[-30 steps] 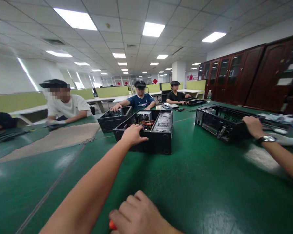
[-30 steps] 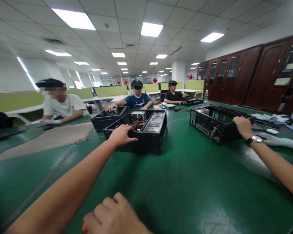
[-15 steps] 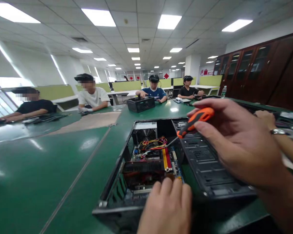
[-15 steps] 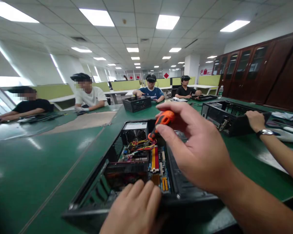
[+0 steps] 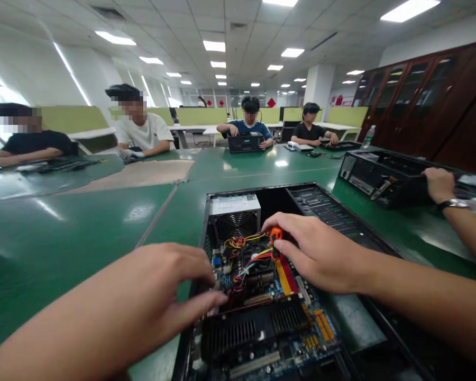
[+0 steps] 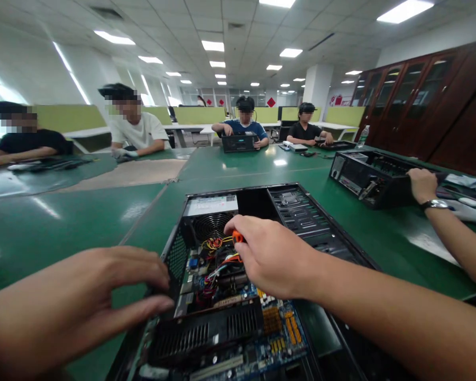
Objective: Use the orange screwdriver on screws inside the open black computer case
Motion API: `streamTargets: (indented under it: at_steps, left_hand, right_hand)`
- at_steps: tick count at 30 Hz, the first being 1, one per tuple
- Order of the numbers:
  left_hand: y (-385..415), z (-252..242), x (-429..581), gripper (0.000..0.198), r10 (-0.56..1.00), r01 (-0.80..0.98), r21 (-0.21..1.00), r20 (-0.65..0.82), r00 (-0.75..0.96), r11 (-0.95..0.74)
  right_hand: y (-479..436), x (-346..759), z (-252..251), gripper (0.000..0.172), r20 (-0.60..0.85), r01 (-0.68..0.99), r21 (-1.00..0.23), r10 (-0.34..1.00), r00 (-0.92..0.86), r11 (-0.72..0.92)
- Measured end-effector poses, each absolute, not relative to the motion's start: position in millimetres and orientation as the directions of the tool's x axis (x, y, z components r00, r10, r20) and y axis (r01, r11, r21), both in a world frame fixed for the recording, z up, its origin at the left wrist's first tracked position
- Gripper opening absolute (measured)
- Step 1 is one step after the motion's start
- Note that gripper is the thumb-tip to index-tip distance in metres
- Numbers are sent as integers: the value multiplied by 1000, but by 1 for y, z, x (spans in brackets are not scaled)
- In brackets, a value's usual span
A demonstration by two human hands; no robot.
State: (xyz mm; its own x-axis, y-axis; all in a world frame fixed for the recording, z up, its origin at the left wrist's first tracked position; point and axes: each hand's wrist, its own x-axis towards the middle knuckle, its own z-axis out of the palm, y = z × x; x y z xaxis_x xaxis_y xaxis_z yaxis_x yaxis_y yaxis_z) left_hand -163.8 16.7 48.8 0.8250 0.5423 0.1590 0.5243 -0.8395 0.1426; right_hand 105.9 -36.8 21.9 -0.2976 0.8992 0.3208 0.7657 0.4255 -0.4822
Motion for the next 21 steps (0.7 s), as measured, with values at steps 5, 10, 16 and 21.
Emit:
streamTargets:
  at_steps: [5,10,16,21]
  left_hand:
    - [65,39,-131,32,526,517,151,29,850,-843]
    - [85,10,-97,35,535,528,92,73,842,-844]
    - [90,4,-91,29,559,556,68,25,829,-828]
    - [89,3,-92,28,565,563,59,20,825,-824]
  right_hand:
    - [-34,106,12,24,216,744,-532,914,-343,404]
    - [-25,102,0,25,93,757,-553,928,-361,350]
    - [-24,101,-5,9,90,839,-449,950,-299,306]
    - [-34,96,7,19,193,793,-494,934,-302,358]
